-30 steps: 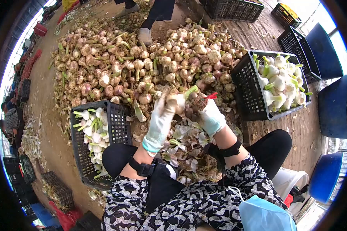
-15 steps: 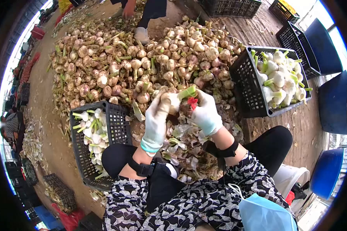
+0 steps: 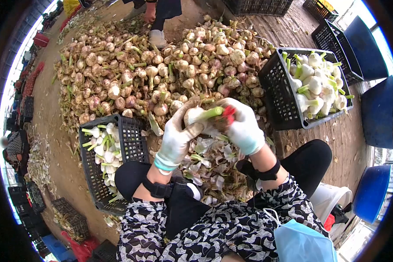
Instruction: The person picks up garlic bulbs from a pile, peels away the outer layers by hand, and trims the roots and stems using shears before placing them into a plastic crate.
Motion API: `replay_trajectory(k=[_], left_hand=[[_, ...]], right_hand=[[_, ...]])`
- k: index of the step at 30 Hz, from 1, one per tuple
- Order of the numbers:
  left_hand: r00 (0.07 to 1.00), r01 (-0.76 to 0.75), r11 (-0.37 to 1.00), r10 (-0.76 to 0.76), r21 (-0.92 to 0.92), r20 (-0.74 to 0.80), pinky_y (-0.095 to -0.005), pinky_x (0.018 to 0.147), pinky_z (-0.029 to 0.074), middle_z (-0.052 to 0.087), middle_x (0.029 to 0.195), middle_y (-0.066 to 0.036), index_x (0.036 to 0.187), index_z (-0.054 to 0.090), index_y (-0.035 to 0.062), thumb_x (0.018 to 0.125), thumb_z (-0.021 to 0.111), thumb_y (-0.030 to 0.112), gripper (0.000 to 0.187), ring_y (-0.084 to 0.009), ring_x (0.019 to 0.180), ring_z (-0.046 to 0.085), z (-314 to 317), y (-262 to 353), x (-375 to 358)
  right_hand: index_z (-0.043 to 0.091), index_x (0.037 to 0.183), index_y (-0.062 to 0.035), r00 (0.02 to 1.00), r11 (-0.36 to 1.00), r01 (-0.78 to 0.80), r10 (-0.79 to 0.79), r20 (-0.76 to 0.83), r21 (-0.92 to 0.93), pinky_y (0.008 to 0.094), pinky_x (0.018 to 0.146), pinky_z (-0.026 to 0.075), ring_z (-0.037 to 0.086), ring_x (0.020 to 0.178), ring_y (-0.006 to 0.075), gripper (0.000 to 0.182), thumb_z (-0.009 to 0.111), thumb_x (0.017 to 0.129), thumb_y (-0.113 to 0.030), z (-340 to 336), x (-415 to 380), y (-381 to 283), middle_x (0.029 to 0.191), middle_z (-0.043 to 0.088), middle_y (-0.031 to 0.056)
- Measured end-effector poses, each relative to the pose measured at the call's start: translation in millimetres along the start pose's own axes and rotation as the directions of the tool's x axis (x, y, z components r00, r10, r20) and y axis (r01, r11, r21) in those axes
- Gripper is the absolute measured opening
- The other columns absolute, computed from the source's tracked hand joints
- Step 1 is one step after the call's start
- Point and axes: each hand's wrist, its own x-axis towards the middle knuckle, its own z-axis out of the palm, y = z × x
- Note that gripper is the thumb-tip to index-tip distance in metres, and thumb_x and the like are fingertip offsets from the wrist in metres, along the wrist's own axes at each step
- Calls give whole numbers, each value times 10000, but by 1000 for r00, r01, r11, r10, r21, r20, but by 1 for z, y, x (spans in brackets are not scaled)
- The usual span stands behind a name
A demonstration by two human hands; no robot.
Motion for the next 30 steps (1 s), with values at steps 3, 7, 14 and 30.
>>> replay_trajectory(k=[3, 7, 14, 30], left_hand=[[973, 212, 887, -153, -411, 173, -273, 869, 474, 564, 1132, -112, 1308, 373, -70, 785, 726, 273, 718, -157, 978, 568, -3, 13, -3], [993, -99, 974, 110, 205, -40, -268, 835, 482, 580, 1087, -87, 1268, 429, -42, 724, 795, 202, 700, -136, 933, 571, 3, -1, 2], [977, 211, 964, -211, -162, 21, -265, 848, 479, 601, 1029, -78, 1211, 478, -45, 715, 765, 65, 583, -136, 923, 581, -5, 0, -5], [971, 166, 985, -171, 46, 169, -289, 903, 467, 577, 1124, -116, 1268, 442, -68, 722, 729, 108, 641, -175, 1001, 581, -14, -3, -1]], right_hand=[[623, 1038, 25, 966, 448, -248, 178, 186, 859, 271, 749, 484, 602, 844, 139, 247, 511, 861, -106, -2, -7, 7, 926, 659, 73], [609, 1013, 21, 965, 856, -261, 235, 114, 446, 269, 725, 472, 594, 826, 133, 242, 493, 805, -20, 7, -7, 8, 890, 650, 57], [610, 982, 31, 911, 850, -207, 347, -222, 484, 295, 682, 513, 639, 761, 180, 235, 425, 837, 36, -12, 14, 65, 849, 664, 105], [619, 904, 23, 976, 941, -131, 179, 128, -313, 274, 643, 468, 543, 720, 89, 257, 660, 840, -222, -25, 16, 45, 729, 615, 52]])
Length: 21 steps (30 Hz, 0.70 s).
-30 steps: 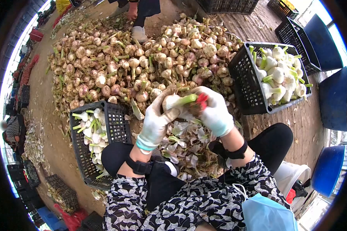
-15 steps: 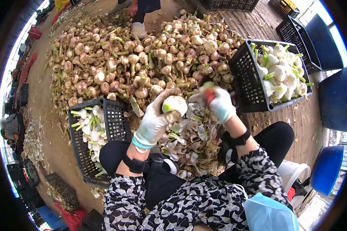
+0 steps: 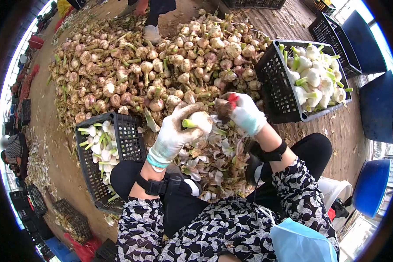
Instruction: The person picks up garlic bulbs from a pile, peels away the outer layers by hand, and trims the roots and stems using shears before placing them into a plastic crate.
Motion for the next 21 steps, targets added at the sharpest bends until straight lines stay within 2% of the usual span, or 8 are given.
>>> replay_trajectory(k=[4, 6, 12, 13, 14, 15, 18, 21], left_hand=[[993, -62, 975, 82, 214, -89, -293, 919, 436, 531, 1150, -114, 1211, 508, -70, 732, 695, 34, 525, -175, 1041, 544, 0, -2, 4], [995, -57, 978, 72, 203, -68, -302, 930, 435, 540, 1181, -138, 1254, 457, -80, 727, 693, 27, 588, -181, 1069, 536, 3, 3, 4], [997, -78, 996, 77, -32, -20, -309, 947, 429, 537, 1219, -146, 1326, 373, -70, 731, 642, -22, 655, -196, 1096, 528, 2, 4, 1], [995, -88, 994, 86, -61, -42, -305, 952, 424, 533, 1224, -142, 1350, 345, -67, 740, 596, -37, 660, -191, 1097, 527, 4, 7, 1], [996, -86, 995, 83, -59, -41, -305, 952, 424, 533, 1224, -142, 1350, 345, -67, 740, 596, -37, 660, -191, 1097, 527, 6, 8, 1], [993, -112, 993, 110, -32, -44, -300, 942, 428, 534, 1222, -133, 1363, 330, -59, 738, 583, -41, 675, -180, 1091, 529, 8, 9, 2], [987, -154, 978, 160, 144, -30, -322, 942, 433, 529, 1237, -139, 1372, 323, -39, 784, 603, 204, 695, -212, 1120, 526, 5, -7, 7], [919, -242, 958, 175, -157, -353, -366, 911, 463, 574, 1099, -138, 1305, 399, -22, 931, 487, 291, 496, -242, 1034, 577, 14, -3, 11]], right_hand=[[605, 876, 16, 999, 981, 35, -42, 28, 192, 304, 670, 479, 593, 714, 171, 173, 639, 816, -142, -2, -20, -46, 731, 628, 120], [593, 889, 16, 954, 951, 283, -293, -67, -126, 335, 676, 479, 605, 717, 286, 147, 627, 772, -65, 10, -24, -38, 761, 605, 176], [572, 1084, 5, 998, 999, -31, 32, -48, 27, 342, 668, 491, 644, 803, 251, 272, 567, 824, -76, 6, -12, -11, 818, 640, 149], [562, 1087, -7, 982, 790, -186, 143, 120, 584, 328, 672, 497, 641, 785, 249, 279, 600, 834, -118, 2, -20, -26, 862, 648, 119], [552, 1091, -18, 940, 281, -338, 139, 311, 898, 314, 675, 502, 639, 767, 246, 296, 632, 843, -159, 1, -24, -36, 905, 656, 89], [519, 1141, -32, 929, 237, -365, 152, 336, 900, 281, 687, 495, 623, 800, 181, 354, 653, 847, -176, 7, -22, -35, 948, 638, 35], [520, 1116, -3, 996, 622, -85, 79, 46, 778, 261, 703, 482, 591, 804, 142, 389, 691, 818, -186, 25, -18, -49, 903, 627, 51], [547, 917, 4, 977, 714, 56, 104, -184, 698, 270, 723, 464, 547, 758, 135, 318, 733, 769, -207, 64, -23, -55, 811, 601, 72]])
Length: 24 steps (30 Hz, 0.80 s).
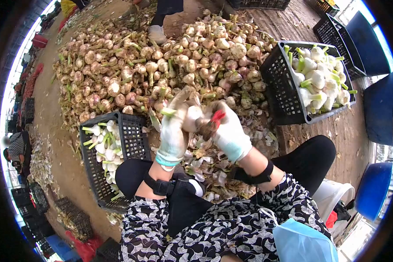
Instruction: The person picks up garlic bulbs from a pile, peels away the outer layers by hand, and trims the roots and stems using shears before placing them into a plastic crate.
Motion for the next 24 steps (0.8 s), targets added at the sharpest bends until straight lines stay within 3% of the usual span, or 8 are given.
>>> replay_trajectory(k=[2, 5, 7, 9, 14, 17, 20, 24], left_hand=[[994, 37, 979, -57, -199, -94, -374, 843, 507, 602, 1001, -136, 1245, 458, -14, 897, 434, 134, 379, -242, 928, 620, -5, 3, -3], [994, -45, 945, 12, -323, -105, -394, 778, 547, 626, 950, -152, 1208, 500, -25, 838, 403, 19, 385, -240, 850, 650, -8, 4, -1], [999, -42, 942, 43, -333, -7, -406, 775, 550, 624, 973, -163, 1211, 502, -28, 839, 394, 13, 389, -236, 841, 651, -14, 3, -3], [990, -45, 990, 26, -135, -142, -384, 750, 561, 637, 903, -122, 1171, 543, -21, 886, 435, 71, 318, -227, 805, 656, -5, 7, -2], [997, 63, 813, -82, -579, -6, -391, 770, 552, 653, 991, -167, 1120, 587, -43, 875, 402, 238, 417, -273, 885, 649, -25, 12, 5], [982, 111, 760, -184, -641, -49, -403, 805, 540, 648, 1042, -152, 1126, 593, -35, 850, 394, 249, 444, -286, 918, 639, -28, 11, 4], [962, 209, 755, -272, -622, -7, -402, 827, 529, 642, 1060, -151, 1143, 585, -36, 845, 393, 246, 453, -290, 926, 636, -24, 7, 5], [975, 219, 702, -186, -677, 122, -439, 850, 510, 621, 1106, -175, 1156, 572, -48, 843, 421, 224, 441, -307, 996, 602, -26, 8, 7]], right_hand=[[556, 907, -8, 982, 963, 153, -123, 144, -223, 288, 716, 481, 589, 763, 166, 232, 690, 799, -164, -4, 1, -2, 840, 632, 99], [557, 967, -2, 958, 922, -287, 278, 71, 259, 285, 725, 502, 608, 805, 161, 103, 565, 875, -46, -26, 17, 6, 896, 630, 62], [547, 1043, -1, 932, 941, 218, -121, 343, -261, 280, 699, 506, 615, 758, 157, 208, 599, 881, -120, -46, 24, 29, 906, 627, 70], [526, 1108, -5, 945, 951, -246, 278, 171, -188, 269, 695, 504, 616, 781, 151, 293, 610, 878, -166, -14, 12, -23, 912, 621, 64], [600, 974, 7, 997, 869, -49, 74, 31, -493, 249, 685, 450, 512, 725, 116, 163, 547, 843, -72, -43, 25, 34, 765, 614, 63], [498, 1237, 0, 940, 920, -284, 211, 269, 269, 282, 803, 469, 602, 876, 181, 414, 587, 844, -96, -37, 14, 33, 1012, 636, 119], [518, 1186, -37, 851, 800, 512, -425, 307, -312, 300, 747, 490, 601, 853, 210, 457, 672, 756, -35, -5, 8, -26, 1009, 597, 123], [592, 903, -55, 722, 697, 661, -490, 489, -277, 346, 607, 492, 585, 662, 290, 196, 585, 721, 18, 13, -12, -23, 699, 568, 99]])
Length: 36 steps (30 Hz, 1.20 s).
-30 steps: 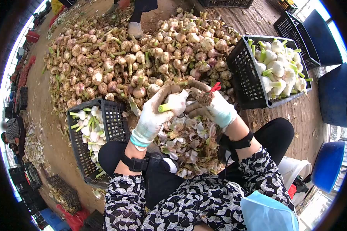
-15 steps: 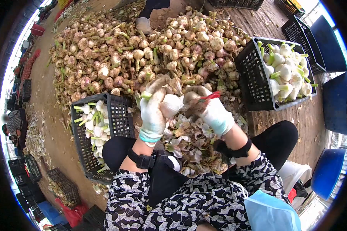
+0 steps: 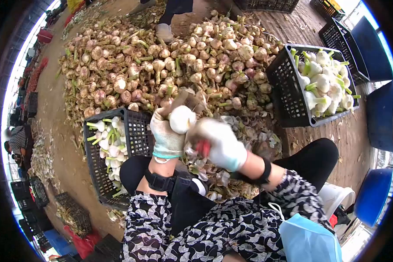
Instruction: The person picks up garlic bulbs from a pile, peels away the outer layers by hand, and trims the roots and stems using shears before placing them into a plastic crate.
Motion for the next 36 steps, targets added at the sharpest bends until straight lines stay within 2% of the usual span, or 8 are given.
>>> replay_trajectory(k=[3, 12, 17, 21, 25, 29, 33, 36], left_hand=[[988, -115, 991, 108, -66, -107, -504, 856, 493, 600, 1150, -204, 1186, 541, -76, 828, 442, 195, 460, -338, 1049, 579, -2, 7, 2], [998, -54, 997, 55, 47, -31, -422, 924, 467, 597, 1151, -197, 1173, 549, -69, 809, 357, 230, 509, -308, 1018, 598, -7, 5, -7], [899, -350, 771, 435, 531, -39, -321, 733, 540, 649, 942, -142, 1006, 613, -58, 810, 387, 198, 393, -244, 850, 638, 0, 27, -14], [523, -547, 426, 846, 720, -103, -335, 680, 574, 600, 997, -162, 1178, 533, -31, 830, 474, 153, 399, -254, 866, 637, -22, 93, -43], [-51, 232, -258, 960, 938, 276, -382, 743, 567, 430, 1192, -211, 1301, 434, 29, 813, 615, 171, 540, -317, 917, 606, 1, 89, -49], [638, 14, -287, 740, 958, 212, -341, 917, 421, 455, 1235, -161, 1303, 460, 33, 807, 624, 109, 528, -266, 1047, 531, -4, 51, -27], [881, -39, 392, 447, 919, -153, -301, 814, 469, 573, 1112, -175, 1251, 476, -70, 838, 559, 245, 526, -190, 914, 577, -7, 29, -12], [950, 117, 664, 141, 738, -277, -343, 728, 528, 569, 1111, -170, 1258, 445, -46, 925, 462, 343, 511, -218, 860, 600, -14, 13, -6]], right_hand=[[610, 943, -60, 557, 877, -392, 467, 687, -278, 428, 700, 484, 609, 788, 365, 244, 592, 753, -212, 3, -44, 19, 809, 611, 192], [576, 966, -19, 891, 902, -314, 388, -236, 297, 276, 701, 477, 581, 797, 145, 211, 653, 770, -28, 18, 9, 23, 910, 596, 102], [595, 926, -36, 989, 981, -12, -18, 150, 196, 340, 628, 508, 632, 692, 231, 178, 598, 748, -28, 28, 8, -1, 793, 639, 114], [593, 964, -20, 714, 826, -456, 562, 417, -332, 405, 693, 521, 629, 786, 321, 230, 607, 778, -156, 20, -21, 100, 865, 638, 172], [499, 1142, -12, 632, 351, -530, 771, -84, -772, 419, 858, 476, 505, 1086, 371, 404, 628, 769, -99, -18, -27, 172, 1179, 496, 225], [532, 1117, -52, 787, 456, -469, 604, -125, -756, 389, 831, 484, 538, 1015, 345, 350, 540, 769, -13, -15, -61, 250, 1138, 541, 161], [612, 1020, -50, 153, -106, -599, 958, 243, 794, 353, 663, 520, 626, 777, 221, 193, 541, 866, -140, -7, -64, 249, 920, 654, 50], [490, 1225, -32, 752, -168, -204, 604, 264, 964, 360, 914, 475, 594, 1031, 224, 369, 469, 942, -267, -3, -27, 147, 1150, 596, 101]])
